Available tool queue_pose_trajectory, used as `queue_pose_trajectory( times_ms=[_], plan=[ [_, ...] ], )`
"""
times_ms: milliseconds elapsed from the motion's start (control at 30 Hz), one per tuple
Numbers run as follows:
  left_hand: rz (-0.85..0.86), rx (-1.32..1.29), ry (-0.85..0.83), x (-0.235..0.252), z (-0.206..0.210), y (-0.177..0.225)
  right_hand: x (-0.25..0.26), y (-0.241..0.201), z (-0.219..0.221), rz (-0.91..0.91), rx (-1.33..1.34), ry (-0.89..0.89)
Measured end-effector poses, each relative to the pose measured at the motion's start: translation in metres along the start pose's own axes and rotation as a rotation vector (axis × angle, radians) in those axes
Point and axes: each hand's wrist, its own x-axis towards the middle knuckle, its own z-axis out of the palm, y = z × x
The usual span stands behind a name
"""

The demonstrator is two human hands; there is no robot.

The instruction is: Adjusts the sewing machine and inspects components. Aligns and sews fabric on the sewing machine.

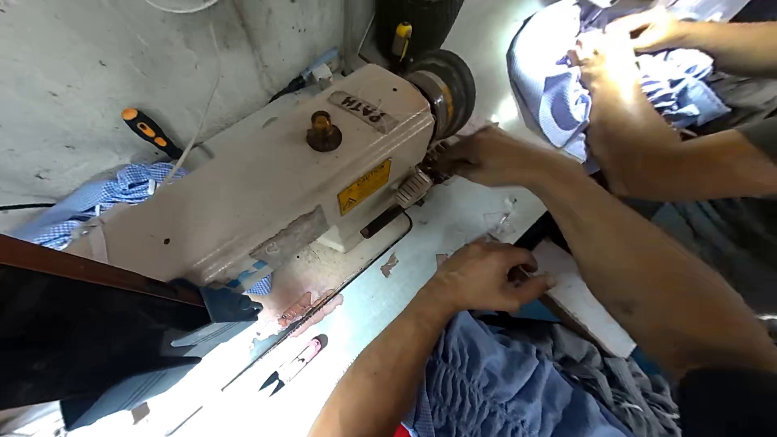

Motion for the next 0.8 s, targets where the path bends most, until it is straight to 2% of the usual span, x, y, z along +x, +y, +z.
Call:
queue_pose_trajectory(
  times_ms=[100, 267, 333, 433, 500, 600, 633, 700, 800],
  plan=[
    [0.019, 0.016, -0.141, 0.000, -0.001, 0.004, -0.038, -0.023, 0.007, 0.003, 0.097, 0.229],
    [-0.020, 0.116, -0.351, -0.001, -0.004, 0.011, -0.061, -0.065, 0.063, 0.048, 0.829, 0.377],
    [-0.030, 0.120, -0.369, 0.000, -0.004, 0.012, -0.062, -0.058, 0.086, 0.110, 1.001, 0.427],
    [-0.018, 0.061, -0.284, 0.000, -0.004, 0.008, -0.054, -0.043, 0.094, 0.191, 1.147, 0.439],
    [-0.011, 0.011, -0.235, 0.000, -0.003, 0.005, -0.046, -0.034, 0.084, 0.250, 0.965, 0.488],
    [-0.024, -0.028, -0.219, -0.001, -0.003, 0.004, -0.034, -0.011, 0.059, 0.247, 0.131, 0.660],
    [-0.041, -0.035, -0.228, -0.002, -0.004, 0.005, -0.033, -0.005, 0.056, 0.292, 0.006, 0.735],
    [-0.048, -0.029, -0.223, -0.001, -0.004, 0.006, -0.034, -0.003, 0.059, 0.395, 0.033, 0.863],
    [-0.040, -0.026, -0.204, 0.000, -0.005, 0.005, -0.036, -0.012, 0.073, 0.342, 0.452, 0.768]
  ],
)
